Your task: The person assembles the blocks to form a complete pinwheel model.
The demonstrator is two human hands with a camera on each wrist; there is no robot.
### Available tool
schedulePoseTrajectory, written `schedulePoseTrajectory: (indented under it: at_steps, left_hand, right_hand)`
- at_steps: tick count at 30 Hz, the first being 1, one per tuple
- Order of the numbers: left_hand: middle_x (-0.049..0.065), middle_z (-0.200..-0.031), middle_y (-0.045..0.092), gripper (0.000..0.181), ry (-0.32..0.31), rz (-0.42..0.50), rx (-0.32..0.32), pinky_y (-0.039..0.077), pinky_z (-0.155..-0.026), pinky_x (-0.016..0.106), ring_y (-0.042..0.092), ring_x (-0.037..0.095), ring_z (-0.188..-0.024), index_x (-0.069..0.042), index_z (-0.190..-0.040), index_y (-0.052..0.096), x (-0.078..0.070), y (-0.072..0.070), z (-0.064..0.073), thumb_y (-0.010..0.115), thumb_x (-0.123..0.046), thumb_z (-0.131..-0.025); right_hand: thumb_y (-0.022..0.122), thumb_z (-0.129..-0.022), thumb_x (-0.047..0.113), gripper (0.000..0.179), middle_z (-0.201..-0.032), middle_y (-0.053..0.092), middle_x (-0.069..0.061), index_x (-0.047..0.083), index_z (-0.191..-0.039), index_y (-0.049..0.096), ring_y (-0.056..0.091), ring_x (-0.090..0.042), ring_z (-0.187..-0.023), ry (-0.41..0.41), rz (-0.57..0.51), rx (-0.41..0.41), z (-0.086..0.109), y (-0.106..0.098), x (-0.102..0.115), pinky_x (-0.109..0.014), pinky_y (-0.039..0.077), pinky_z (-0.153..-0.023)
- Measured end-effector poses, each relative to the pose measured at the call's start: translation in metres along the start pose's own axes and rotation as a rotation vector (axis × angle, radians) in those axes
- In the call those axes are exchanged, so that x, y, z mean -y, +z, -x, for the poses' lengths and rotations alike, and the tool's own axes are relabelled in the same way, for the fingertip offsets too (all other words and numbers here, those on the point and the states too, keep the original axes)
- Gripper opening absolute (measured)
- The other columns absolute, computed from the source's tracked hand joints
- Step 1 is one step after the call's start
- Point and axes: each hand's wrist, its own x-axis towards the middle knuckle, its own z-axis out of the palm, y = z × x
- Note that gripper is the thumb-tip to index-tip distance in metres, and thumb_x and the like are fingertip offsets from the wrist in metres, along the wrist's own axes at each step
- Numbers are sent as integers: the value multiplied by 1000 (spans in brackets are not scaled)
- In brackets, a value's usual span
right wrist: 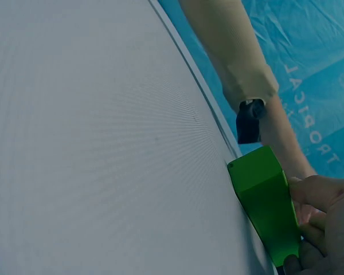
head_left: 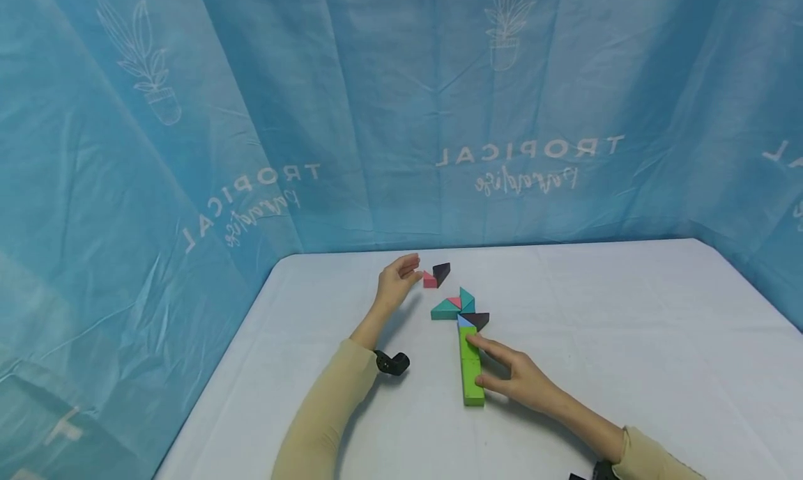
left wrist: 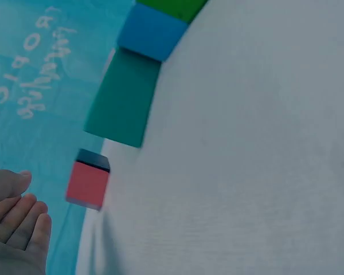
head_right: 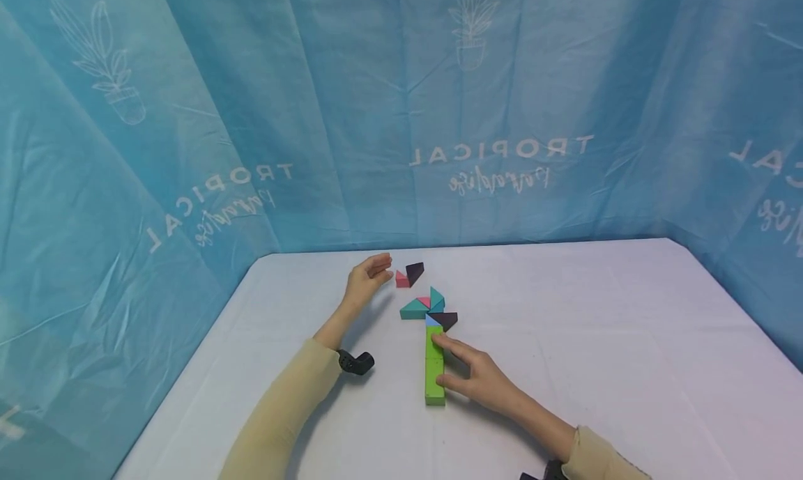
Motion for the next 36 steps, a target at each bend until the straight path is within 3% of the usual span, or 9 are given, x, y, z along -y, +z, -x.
schedulePoseTrajectory:
  at_steps: [4,8,17,27,30,32,36]
  left_hand:
    - [21,-124,57,41,-85,-27,16,47,-94,31,55,30,-116,8,-127,53,14,6,-5,62,5,-87]
    - [21,-126,56,44,-116,-31,50,46,-96,31,53,29,-118,9,-128,51,21,9,-5,62,7,-86]
    - [23,-124,57,43,-77,-38,101,46,-96,33,54,32,-116,10,-127,52,23,12,-5,62,8,-86]
    - [19,-120,60,41,-84,-71,76,48,-93,29,57,28,-112,8,-126,54,27,13,-6,64,6,-86]
    - [19,-119,61,40,-59,-68,65,48,-92,28,58,28,-111,9,-125,55,26,12,-5,64,6,-86]
    - [23,-119,60,39,-46,-49,77,48,-94,32,57,33,-112,11,-124,54,16,9,-1,62,8,-86]
    - [24,-119,59,38,-32,-36,72,47,-94,34,56,34,-112,11,-124,54,19,7,-2,61,8,-87]
  right_hand:
    - [70,-85,8,59,-142,40,-22,-4,-137,44,35,-38,-131,4,7,0,0,0,0,-29,31,-106]
    - [70,-85,6,59,-141,40,-23,-5,-136,44,34,-39,-130,-16,8,-1,1,-1,-1,-23,30,-106]
    - [70,-84,6,58,-141,40,-23,-5,-136,45,35,-39,-131,-14,9,-4,1,-1,0,-23,30,-106]
    - [70,-84,6,59,-141,39,-24,-6,-136,44,33,-40,-131,-18,-2,-3,1,-1,0,-21,28,-106]
    - [70,-84,6,59,-142,39,-24,-5,-136,44,34,-40,-131,-17,-1,-2,1,-2,0,-22,29,-106]
    - [70,-84,6,59,-142,39,-23,-5,-136,45,34,-39,-131,-15,4,-2,1,-1,0,-23,29,-106]
    - [70,-84,7,59,-141,40,-23,-5,-136,45,35,-39,-131,-14,15,-2,1,-2,-1,-25,30,-106]
